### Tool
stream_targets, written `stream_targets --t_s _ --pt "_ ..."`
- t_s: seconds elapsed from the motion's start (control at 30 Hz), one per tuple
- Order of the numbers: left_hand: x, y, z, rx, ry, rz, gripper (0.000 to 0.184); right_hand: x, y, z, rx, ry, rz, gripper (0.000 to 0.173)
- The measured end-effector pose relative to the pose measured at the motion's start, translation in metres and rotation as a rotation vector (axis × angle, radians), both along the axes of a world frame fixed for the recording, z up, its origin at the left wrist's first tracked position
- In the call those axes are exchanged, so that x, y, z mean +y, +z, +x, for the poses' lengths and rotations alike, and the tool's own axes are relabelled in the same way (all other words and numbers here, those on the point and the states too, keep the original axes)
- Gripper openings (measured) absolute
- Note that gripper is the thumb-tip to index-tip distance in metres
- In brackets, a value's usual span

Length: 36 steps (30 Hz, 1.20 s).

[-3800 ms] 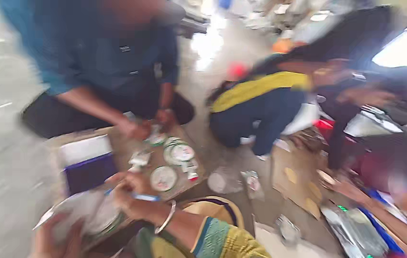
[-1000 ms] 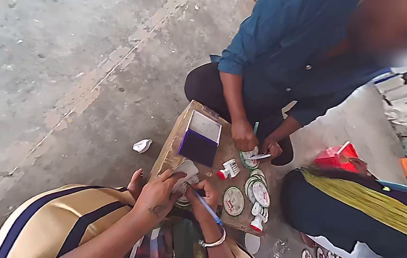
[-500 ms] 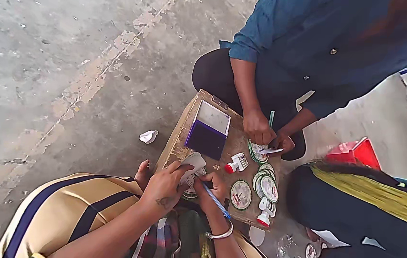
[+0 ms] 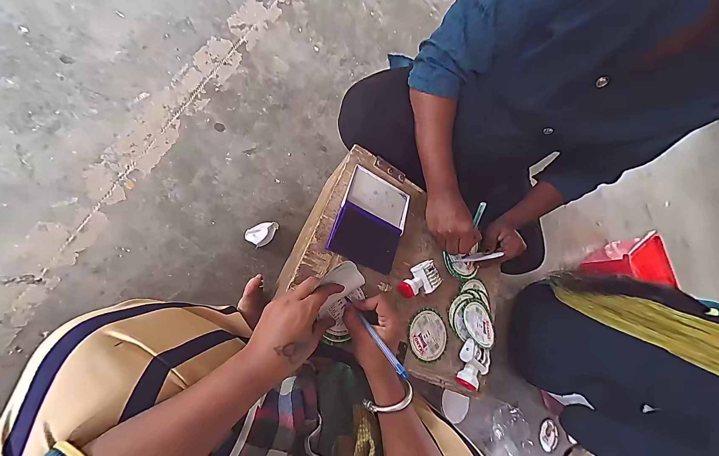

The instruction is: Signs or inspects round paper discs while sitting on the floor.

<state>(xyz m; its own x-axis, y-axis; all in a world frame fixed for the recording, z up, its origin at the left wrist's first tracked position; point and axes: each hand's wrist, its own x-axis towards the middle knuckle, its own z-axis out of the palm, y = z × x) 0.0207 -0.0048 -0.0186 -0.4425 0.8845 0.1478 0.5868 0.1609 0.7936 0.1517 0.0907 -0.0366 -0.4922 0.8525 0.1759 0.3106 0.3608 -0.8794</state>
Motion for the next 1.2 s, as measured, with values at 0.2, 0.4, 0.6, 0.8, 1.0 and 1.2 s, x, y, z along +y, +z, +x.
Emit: stream_targets --t_s 0.2,0.4,0.6,0.8,1.0,1.2 --pt "-0.002 -0.010 0.003 0.158 -0.010 0.098 0.032 -0.002 -0.001 0.002 0.077 0.004 0.005 0.008" --pt "-0.006 -0.012 -0.002 0.221 -0.144 0.143 0.031 0.001 0.003 0.014 0.344 -0.121 -0.168 0.021" --pt "-0.005 -0.011 -0.005 0.257 -0.205 0.133 0.019 0.003 0.004 0.020 0.420 -0.069 -0.238 0.023" --pt "-0.005 -0.010 -0.002 0.251 -0.201 0.122 0.029 -0.006 0.014 0.018 0.301 -0.176 -0.196 0.019" --pt "-0.005 -0.014 -0.004 0.135 -0.149 0.154 0.021 -0.002 0.020 0.020 0.242 -0.280 -0.241 0.030" --pt "-0.003 -0.006 -0.009 -0.107 -0.132 0.072 0.012 -0.003 0.012 0.025 0.384 -0.037 -0.176 0.044"
